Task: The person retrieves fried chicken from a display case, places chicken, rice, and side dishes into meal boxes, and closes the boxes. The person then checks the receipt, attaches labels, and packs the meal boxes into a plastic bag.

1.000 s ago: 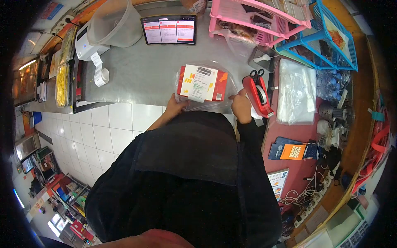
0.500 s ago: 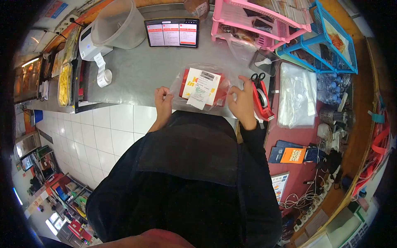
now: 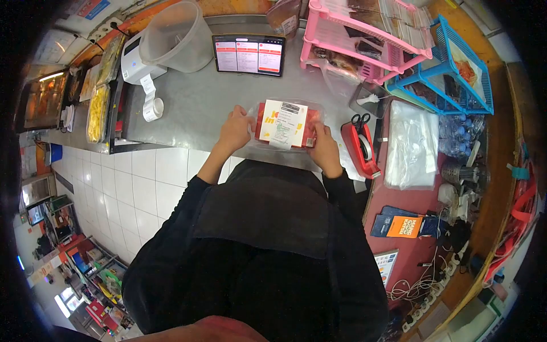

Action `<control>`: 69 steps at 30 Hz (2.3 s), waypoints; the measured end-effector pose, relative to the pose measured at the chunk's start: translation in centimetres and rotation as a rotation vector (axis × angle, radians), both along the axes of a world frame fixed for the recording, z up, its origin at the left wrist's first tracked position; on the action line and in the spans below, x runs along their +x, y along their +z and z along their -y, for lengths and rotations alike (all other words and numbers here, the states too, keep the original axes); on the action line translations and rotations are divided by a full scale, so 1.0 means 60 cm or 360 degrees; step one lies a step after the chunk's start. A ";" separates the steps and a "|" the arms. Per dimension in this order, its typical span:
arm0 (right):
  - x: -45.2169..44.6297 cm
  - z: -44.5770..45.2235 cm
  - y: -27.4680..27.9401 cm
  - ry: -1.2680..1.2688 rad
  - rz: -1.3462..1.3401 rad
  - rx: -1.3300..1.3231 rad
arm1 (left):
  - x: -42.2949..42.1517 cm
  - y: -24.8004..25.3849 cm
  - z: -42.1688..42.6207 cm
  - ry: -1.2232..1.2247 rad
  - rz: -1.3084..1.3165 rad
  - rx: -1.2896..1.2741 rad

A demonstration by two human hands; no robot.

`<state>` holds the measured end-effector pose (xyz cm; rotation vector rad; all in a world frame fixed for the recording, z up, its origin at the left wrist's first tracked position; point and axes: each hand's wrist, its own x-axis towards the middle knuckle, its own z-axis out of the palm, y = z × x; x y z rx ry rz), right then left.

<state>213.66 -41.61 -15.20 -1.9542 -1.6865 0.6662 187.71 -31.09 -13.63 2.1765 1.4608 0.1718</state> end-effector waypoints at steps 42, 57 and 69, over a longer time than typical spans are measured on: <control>0.009 0.073 0.150 0.0198 0.0309 -0.0195 | -0.002 0.078 0.108 0.0413 -0.0058 0.0369; 0.041 -0.035 0.298 -0.0060 -0.1829 0.0063 | 0.011 0.249 0.017 0.0429 0.2071 -0.1031; 0.244 0.062 0.313 0.0182 -0.0803 0.0326 | 0.047 0.287 0.015 0.0563 0.1352 -0.0545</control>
